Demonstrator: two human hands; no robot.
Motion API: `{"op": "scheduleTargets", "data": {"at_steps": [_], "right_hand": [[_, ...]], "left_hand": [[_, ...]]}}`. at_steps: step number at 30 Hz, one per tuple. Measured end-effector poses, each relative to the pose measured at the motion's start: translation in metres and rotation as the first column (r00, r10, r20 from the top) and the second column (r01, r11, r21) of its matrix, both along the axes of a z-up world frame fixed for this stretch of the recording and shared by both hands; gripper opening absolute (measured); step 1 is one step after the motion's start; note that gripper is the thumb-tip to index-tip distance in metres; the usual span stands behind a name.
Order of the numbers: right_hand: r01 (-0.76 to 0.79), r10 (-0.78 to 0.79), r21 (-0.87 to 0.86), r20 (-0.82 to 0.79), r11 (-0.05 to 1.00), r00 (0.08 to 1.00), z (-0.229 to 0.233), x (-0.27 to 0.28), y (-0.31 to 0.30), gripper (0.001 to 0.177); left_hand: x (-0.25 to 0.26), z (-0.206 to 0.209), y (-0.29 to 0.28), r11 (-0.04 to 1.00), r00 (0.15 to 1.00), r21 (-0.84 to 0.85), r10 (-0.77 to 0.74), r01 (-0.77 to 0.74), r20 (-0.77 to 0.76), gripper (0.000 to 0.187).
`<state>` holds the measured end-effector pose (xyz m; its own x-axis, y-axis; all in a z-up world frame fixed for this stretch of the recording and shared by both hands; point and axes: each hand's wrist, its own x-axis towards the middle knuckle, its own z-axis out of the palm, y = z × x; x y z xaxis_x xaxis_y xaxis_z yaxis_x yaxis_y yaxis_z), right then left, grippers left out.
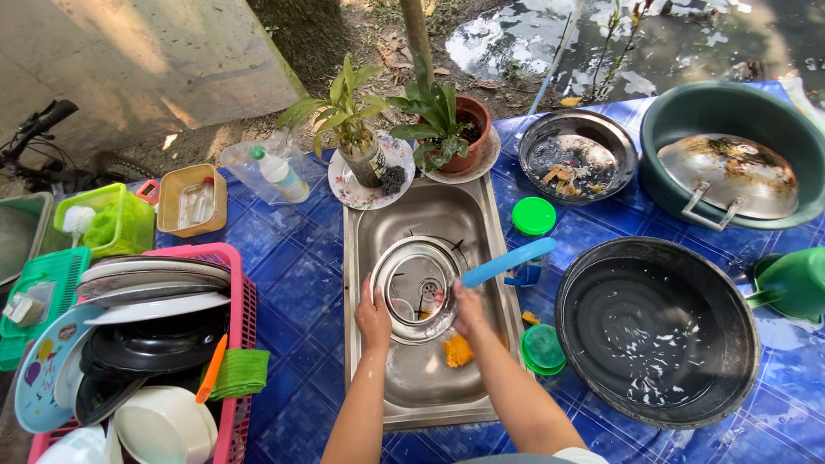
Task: The person removes a grate from a gas stove and brings it to an outdoor sink area. The person then applies soap using a sponge and scrubs the grate, a small cup, and other stove components under running water.
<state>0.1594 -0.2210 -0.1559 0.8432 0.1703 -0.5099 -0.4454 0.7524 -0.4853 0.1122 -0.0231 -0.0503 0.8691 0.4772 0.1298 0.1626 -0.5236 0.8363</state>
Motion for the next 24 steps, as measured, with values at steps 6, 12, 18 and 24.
{"op": "scheduleTargets", "data": {"at_steps": [6, 12, 18, 24], "right_hand": [[-0.005, 0.029, -0.150, 0.161, 0.989, 0.987, 0.020, 0.000, -0.045, 0.029], [0.188, -0.137, -0.488, 0.137, 0.852, 0.981, 0.026, -0.016, -0.081, 0.039], [0.173, -0.189, -0.476, 0.014, 0.862, 0.982, 0.024, -0.031, -0.092, 0.041], [0.218, -0.199, -0.555, 0.097, 0.802, 0.975, 0.041, -0.026, -0.082, 0.046]], "left_hand": [[0.030, -0.071, -0.012, 0.954, 0.994, 0.296, -0.003, 0.036, -0.111, 0.049], [0.054, -0.091, -0.126, 0.853, 0.943, 0.442, -0.330, 0.278, 0.045, 0.060], [0.068, -0.064, -0.143, 0.548, 0.645, 0.373, -0.732, 0.749, -0.218, 0.062], [0.074, -0.067, -0.126, 0.520, 0.776, 0.615, -0.573, 0.593, -0.263, 0.074]]}}
